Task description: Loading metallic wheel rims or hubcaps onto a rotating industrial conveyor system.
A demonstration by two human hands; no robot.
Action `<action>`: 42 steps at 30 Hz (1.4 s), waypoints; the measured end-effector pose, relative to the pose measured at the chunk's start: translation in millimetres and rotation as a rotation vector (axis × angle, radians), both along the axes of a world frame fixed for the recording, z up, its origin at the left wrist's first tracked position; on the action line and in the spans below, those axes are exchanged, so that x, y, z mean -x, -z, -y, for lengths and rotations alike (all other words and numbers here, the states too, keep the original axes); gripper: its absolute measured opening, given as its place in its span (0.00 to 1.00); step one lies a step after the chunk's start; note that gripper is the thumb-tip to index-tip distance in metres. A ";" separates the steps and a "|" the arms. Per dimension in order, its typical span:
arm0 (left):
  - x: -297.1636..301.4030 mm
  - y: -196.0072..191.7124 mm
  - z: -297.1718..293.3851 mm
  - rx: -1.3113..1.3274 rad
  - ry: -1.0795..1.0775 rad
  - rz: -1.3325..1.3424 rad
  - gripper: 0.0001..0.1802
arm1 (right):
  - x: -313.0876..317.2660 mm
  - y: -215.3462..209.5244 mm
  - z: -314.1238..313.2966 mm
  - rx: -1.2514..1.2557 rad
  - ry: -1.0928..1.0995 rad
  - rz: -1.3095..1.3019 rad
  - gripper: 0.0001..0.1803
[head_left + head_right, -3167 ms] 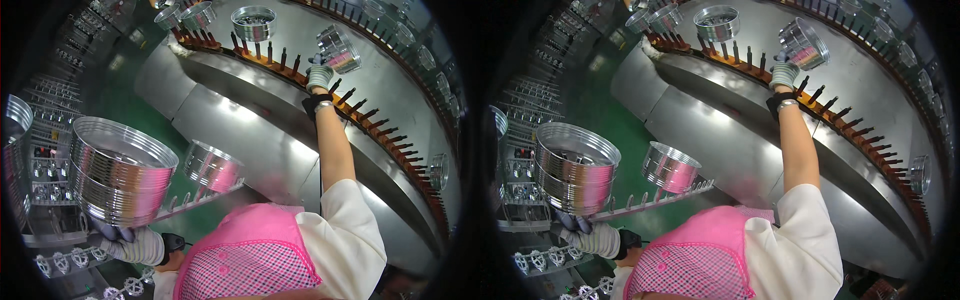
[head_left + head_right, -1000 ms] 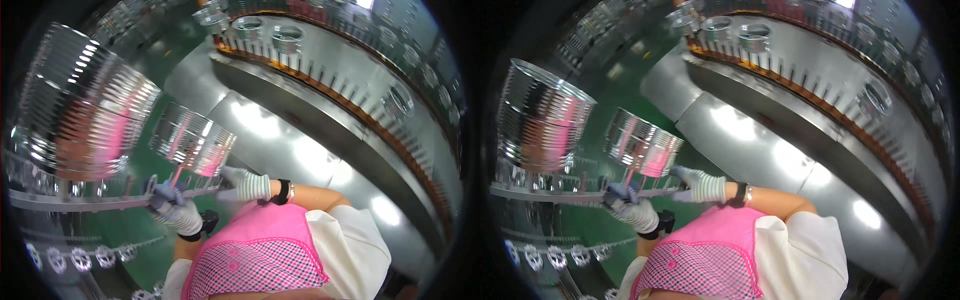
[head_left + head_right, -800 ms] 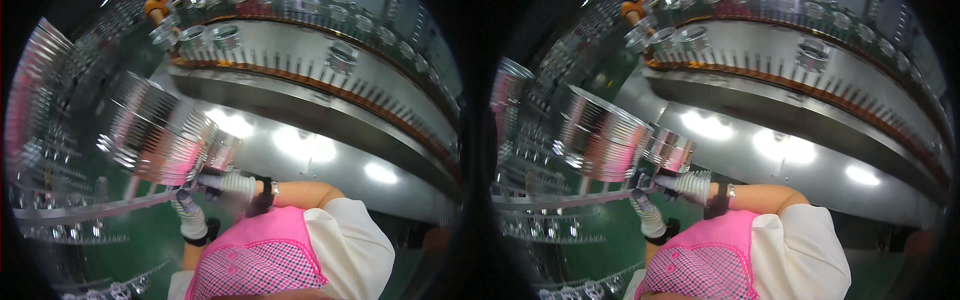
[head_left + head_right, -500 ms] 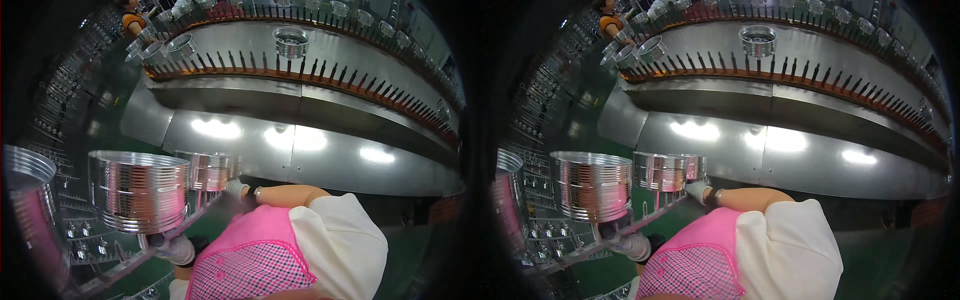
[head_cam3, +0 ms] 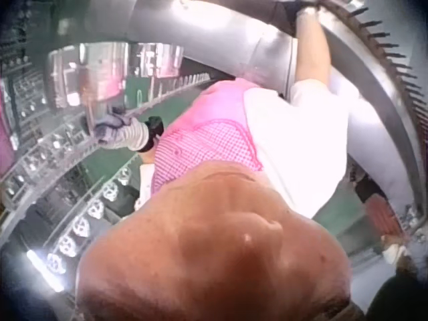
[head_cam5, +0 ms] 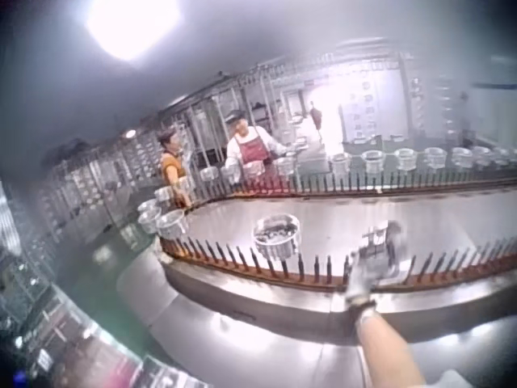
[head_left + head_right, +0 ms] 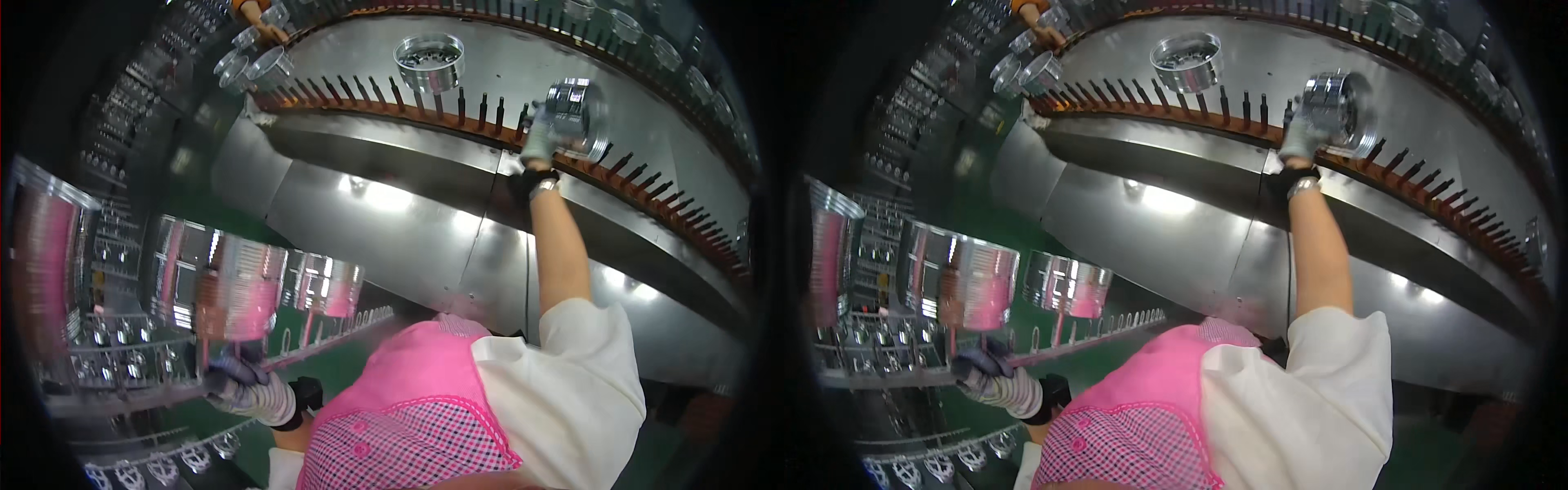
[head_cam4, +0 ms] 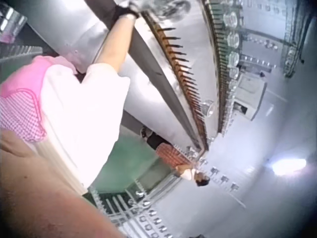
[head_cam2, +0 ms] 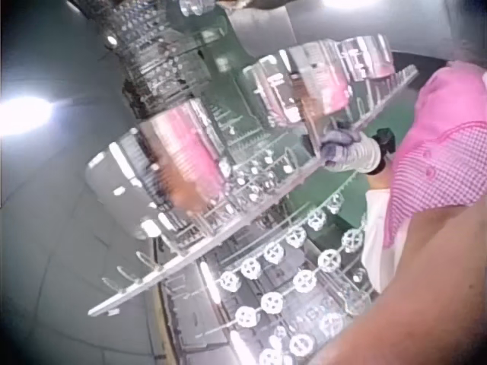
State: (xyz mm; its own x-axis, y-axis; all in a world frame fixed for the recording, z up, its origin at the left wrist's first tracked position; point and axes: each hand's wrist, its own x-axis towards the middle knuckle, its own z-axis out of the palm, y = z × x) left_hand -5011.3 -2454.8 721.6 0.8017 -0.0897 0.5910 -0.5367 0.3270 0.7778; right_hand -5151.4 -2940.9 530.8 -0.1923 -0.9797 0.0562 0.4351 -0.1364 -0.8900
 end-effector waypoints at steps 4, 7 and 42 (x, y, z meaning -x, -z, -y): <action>23.3 -5.5 25.9 -0.113 -0.198 0.056 0.28 | 9.7 -17.8 52.5 -0.281 -0.121 -0.423 0.16; 46.8 3.7 33.2 -0.009 -0.082 0.037 0.24 | 9.0 -4.3 72.6 0.151 0.132 -1.062 0.17; 170.7 19.1 16.1 -0.014 0.146 -0.125 0.34 | 174.0 -22.7 -61.3 -0.122 -0.230 0.042 0.18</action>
